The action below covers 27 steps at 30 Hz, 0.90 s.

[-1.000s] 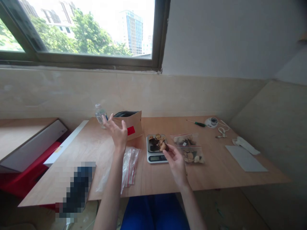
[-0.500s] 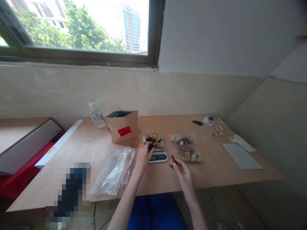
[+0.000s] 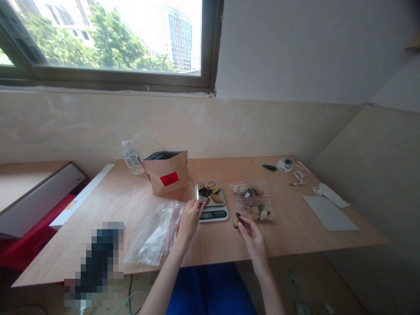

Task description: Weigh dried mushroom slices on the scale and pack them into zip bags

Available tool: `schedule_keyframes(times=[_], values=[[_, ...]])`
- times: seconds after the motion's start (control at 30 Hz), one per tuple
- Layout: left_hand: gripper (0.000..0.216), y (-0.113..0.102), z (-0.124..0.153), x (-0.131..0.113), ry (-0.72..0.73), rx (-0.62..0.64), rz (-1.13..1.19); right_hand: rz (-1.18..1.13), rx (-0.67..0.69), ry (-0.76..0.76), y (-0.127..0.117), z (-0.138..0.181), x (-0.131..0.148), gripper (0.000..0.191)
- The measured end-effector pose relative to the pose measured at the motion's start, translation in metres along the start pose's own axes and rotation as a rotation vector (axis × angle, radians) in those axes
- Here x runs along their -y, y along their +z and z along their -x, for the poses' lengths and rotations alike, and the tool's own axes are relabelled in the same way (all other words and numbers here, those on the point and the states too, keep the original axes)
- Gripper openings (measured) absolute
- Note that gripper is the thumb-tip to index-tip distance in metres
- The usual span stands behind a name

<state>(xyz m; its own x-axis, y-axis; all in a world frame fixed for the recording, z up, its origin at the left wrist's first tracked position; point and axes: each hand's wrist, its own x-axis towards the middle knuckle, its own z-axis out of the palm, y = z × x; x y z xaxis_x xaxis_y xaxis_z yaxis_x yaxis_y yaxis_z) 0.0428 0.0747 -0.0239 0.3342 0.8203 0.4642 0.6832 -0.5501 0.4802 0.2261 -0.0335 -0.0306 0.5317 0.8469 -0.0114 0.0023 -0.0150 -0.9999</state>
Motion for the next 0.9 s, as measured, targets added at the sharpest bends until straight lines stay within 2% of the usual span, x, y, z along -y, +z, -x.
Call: schedule_keyframes(times=[0.1,0.23,0.4,0.53,0.63,0.73,0.8,0.9], values=[[0.02,0.001,0.034,-0.021,0.11,0.026,0.043,0.039,0.028,-0.038,0.002,-0.005,0.005,0.038],[0.019,0.024,0.067,-0.045,0.216,0.061,0.032,0.068,0.017,-0.093,0.007,-0.012,0.016,0.036],[0.017,0.059,0.068,-0.067,0.228,0.133,0.056,0.064,0.013,-0.097,0.006,-0.011,0.017,0.037],[0.015,0.065,0.059,-0.079,0.219,0.147,0.1,0.059,0.002,-0.09,-0.005,-0.008,0.01,0.037],[0.02,0.053,0.043,-0.07,0.145,0.047,0.1,0.064,-0.018,-0.089,-0.014,-0.008,0.007,0.037],[0.031,0.039,0.014,-0.044,-0.059,-0.114,0.024,0.093,-0.052,-0.071,-0.02,-0.009,0.004,0.038],[0.041,0.033,-0.007,-0.022,-0.047,-0.079,-0.029,0.098,-0.055,-0.054,-0.021,-0.008,0.001,0.039],[0.043,0.031,-0.029,0.005,0.044,0.047,-0.092,0.097,-0.026,-0.032,-0.018,-0.006,-0.004,0.041]])
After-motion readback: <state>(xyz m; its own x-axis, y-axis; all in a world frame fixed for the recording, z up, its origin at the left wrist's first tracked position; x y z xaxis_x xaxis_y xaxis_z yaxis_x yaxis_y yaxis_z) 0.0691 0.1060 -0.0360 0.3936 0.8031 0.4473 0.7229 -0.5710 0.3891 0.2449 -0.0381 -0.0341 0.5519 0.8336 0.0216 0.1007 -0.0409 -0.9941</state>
